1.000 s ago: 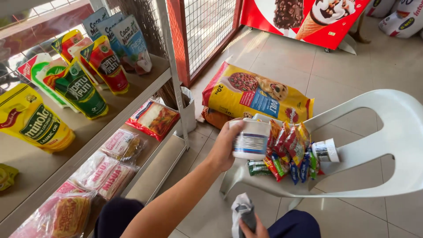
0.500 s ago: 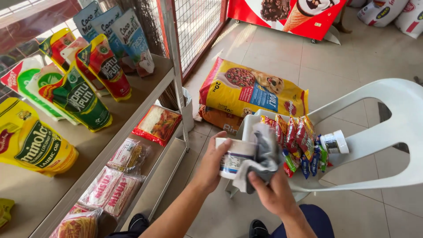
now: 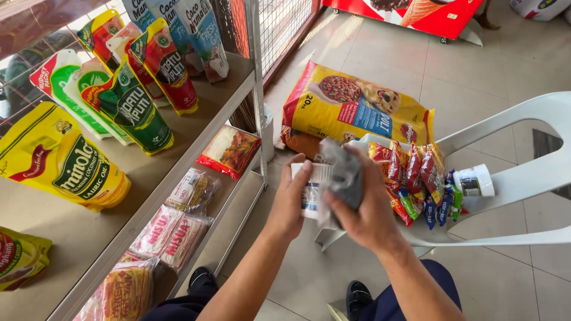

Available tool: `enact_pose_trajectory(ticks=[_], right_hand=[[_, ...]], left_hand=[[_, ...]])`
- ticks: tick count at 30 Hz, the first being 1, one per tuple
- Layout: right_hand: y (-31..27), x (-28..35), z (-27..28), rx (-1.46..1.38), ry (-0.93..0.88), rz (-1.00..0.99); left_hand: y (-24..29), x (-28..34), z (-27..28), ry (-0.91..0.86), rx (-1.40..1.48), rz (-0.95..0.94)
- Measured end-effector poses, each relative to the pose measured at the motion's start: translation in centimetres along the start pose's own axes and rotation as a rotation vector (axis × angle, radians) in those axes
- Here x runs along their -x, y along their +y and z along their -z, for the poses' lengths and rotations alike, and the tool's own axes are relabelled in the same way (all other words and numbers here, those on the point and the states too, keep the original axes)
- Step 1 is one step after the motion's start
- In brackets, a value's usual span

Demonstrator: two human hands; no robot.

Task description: Cleaning food containers with a cloth and placing them on a shelf.

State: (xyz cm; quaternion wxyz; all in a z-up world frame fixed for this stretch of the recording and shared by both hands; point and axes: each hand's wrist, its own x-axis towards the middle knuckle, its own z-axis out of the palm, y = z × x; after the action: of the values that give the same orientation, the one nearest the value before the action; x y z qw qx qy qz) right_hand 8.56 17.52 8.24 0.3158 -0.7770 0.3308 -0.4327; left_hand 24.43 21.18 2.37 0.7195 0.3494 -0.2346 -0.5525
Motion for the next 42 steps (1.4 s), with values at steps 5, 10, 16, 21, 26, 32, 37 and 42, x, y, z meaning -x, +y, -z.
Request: enact_pose_trajectory(ticks=[5, 10, 16, 21, 26, 32, 37, 42], right_hand=[[-1.8, 1.1, -0.2, 0.31, -0.133, 0.464], [-0.3, 0.3, 0.3, 0.249, -0.14, 0.48], [5.1, -1.1, 0.6, -0.325, 0.002, -0.049], [2.0, -0.8, 0.6, -0.055, 0.104, -0.104], [-0.8, 0.9, -0.8, 0.234, -0.095, 0.433], [1.1, 0.1, -0.4, 0.159, -0.086, 0.367], [3.7, -0.8, 0.1, -0.146, 0.051, -0.138], [1.8, -0.2, -0.1, -0.135, -0.003, -0.055]], left_hand=[[2.2, 0.5, -1.2, 0.047, 0.073, -0.039], [0.3, 0.1, -0.7, 0.001, 0.06, -0.074], [-0.2, 0.7, -2.2, 0.027, -0.442, -0.111], [-1.1, -0.2, -1.4, -0.001, -0.187, -0.02], [-0.4, -1.4, -0.5, 0.089, -0.059, -0.058], [-1.3, -0.9, -0.1, 0.07, -0.179, -0.077], [-0.5, 0.2, -1.8, 0.068, -0.47, -0.084], [-1.4, -0.6, -1.2, 0.068, -0.304, -0.058]])
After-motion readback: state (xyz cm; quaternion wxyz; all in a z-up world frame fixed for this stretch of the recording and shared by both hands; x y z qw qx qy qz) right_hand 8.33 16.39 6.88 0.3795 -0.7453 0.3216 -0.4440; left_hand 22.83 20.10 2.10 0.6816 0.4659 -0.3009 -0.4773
